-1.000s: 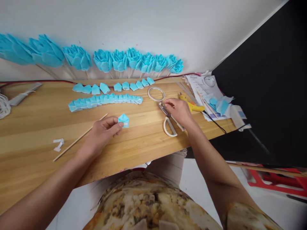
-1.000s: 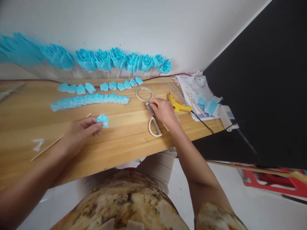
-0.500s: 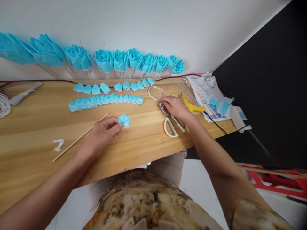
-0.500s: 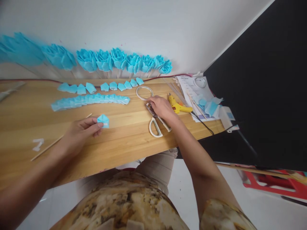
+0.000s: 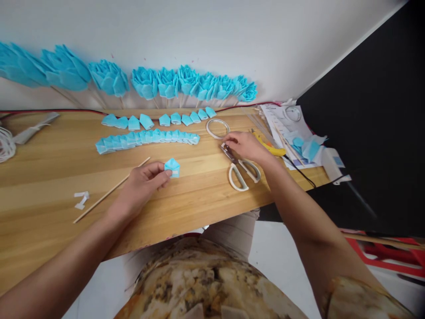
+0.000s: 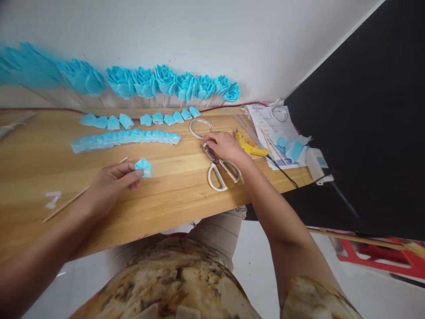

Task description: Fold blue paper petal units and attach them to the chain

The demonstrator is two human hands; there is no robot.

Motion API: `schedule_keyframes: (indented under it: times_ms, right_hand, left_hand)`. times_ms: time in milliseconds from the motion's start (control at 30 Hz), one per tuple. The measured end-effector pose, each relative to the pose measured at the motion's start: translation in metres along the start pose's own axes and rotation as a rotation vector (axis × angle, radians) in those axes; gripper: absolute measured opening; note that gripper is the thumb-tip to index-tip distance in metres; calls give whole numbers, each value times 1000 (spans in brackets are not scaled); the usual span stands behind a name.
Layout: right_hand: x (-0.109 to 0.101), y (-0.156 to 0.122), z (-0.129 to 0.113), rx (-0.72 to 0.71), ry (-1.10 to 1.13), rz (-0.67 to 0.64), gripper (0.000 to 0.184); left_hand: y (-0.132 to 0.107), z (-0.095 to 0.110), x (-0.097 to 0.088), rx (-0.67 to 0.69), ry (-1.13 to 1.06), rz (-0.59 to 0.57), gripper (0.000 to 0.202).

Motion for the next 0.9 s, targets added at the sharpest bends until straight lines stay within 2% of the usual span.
schedule_keyframes:
  times_ms: [167, 233, 567, 700, 900]
  right_hand:
    - [7, 0, 11, 111, 253, -8, 17]
    - [10, -1, 14, 147, 291, -2, 15]
    - [8, -7, -5, 54, -120, 128, 19]
    - [13, -9, -9, 64, -188, 143, 24]
    - [17, -9, -4, 93, -177, 170, 25]
  left_hand:
    - [0, -1, 0, -4, 2, -3, 30]
    - [0, -3, 0, -6, -3, -3, 30]
    - [1, -6, -2, -17, 8, 1, 30]
    - [1, -5, -2, -13, 8, 0, 28]
    - [0, -5, -1, -23, -6, 5, 27]
Point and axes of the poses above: each hand's wrist, its own y-axis towards the middle knuckle, its own x-axis out of the palm, z = x × y, the point moved 9 cm from there along y, towards the middle knuckle, and after that the axes turned 2 degrees about -z, right-handed, at the moved point
